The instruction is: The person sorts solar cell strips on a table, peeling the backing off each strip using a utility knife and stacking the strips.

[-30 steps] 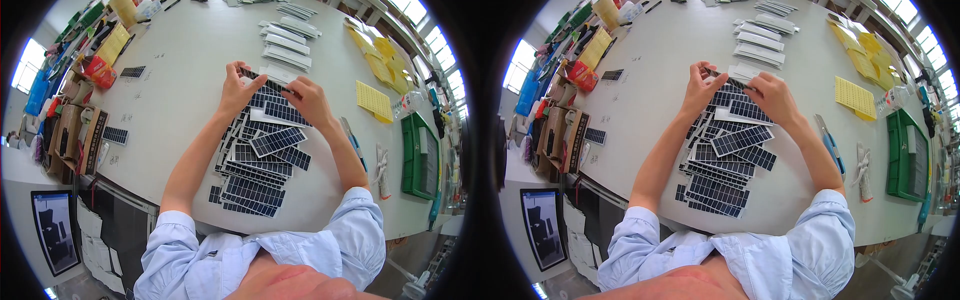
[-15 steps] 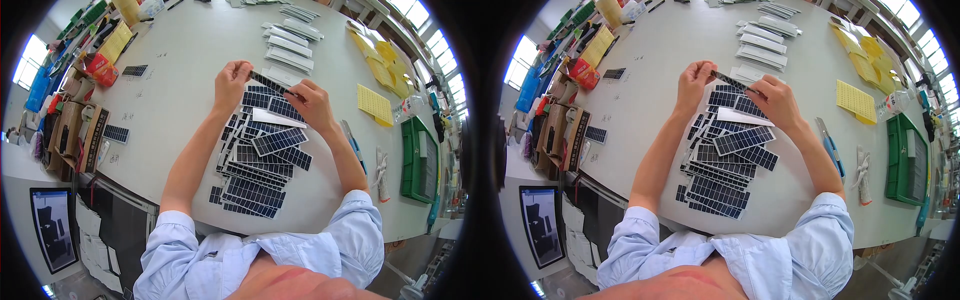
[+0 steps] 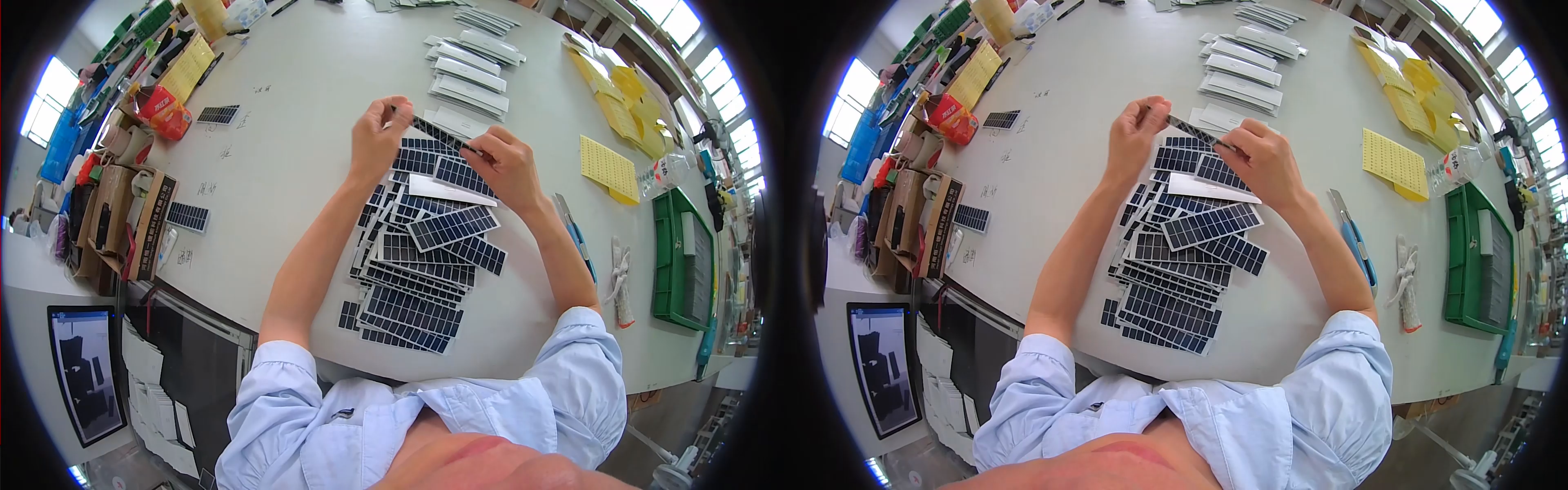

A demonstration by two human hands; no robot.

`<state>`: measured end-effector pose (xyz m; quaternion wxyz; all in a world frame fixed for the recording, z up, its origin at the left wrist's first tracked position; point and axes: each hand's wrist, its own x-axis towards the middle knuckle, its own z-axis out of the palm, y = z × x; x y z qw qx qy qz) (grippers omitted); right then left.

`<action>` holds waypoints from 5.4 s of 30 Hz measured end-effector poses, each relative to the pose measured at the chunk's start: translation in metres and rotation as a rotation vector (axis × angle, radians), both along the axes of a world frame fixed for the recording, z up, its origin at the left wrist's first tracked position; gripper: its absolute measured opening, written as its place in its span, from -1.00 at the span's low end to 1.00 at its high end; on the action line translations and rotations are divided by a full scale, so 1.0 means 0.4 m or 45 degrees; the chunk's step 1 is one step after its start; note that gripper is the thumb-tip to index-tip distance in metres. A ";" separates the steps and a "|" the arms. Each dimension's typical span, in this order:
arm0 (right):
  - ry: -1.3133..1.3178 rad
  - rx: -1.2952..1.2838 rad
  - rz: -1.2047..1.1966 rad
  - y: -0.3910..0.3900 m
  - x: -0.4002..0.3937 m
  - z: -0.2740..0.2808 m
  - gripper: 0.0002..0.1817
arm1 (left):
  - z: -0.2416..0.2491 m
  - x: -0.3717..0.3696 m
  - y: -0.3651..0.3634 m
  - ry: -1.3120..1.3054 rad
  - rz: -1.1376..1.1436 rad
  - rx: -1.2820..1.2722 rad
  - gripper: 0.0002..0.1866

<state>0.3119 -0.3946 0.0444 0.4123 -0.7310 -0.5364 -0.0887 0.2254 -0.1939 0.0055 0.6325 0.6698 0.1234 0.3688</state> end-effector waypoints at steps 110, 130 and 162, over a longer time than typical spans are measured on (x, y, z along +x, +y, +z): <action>1.297 0.038 0.080 -0.022 0.135 -0.041 -0.72 | 0.102 -0.009 0.020 0.254 -0.649 -0.712 -0.47; 1.341 0.092 0.310 -0.049 0.146 -0.019 -0.73 | 0.090 -0.029 0.099 0.166 -0.679 -0.118 -0.74; 1.281 0.031 0.205 -0.042 0.146 -0.019 -0.74 | 0.111 -0.030 0.053 0.365 -0.487 0.132 -0.66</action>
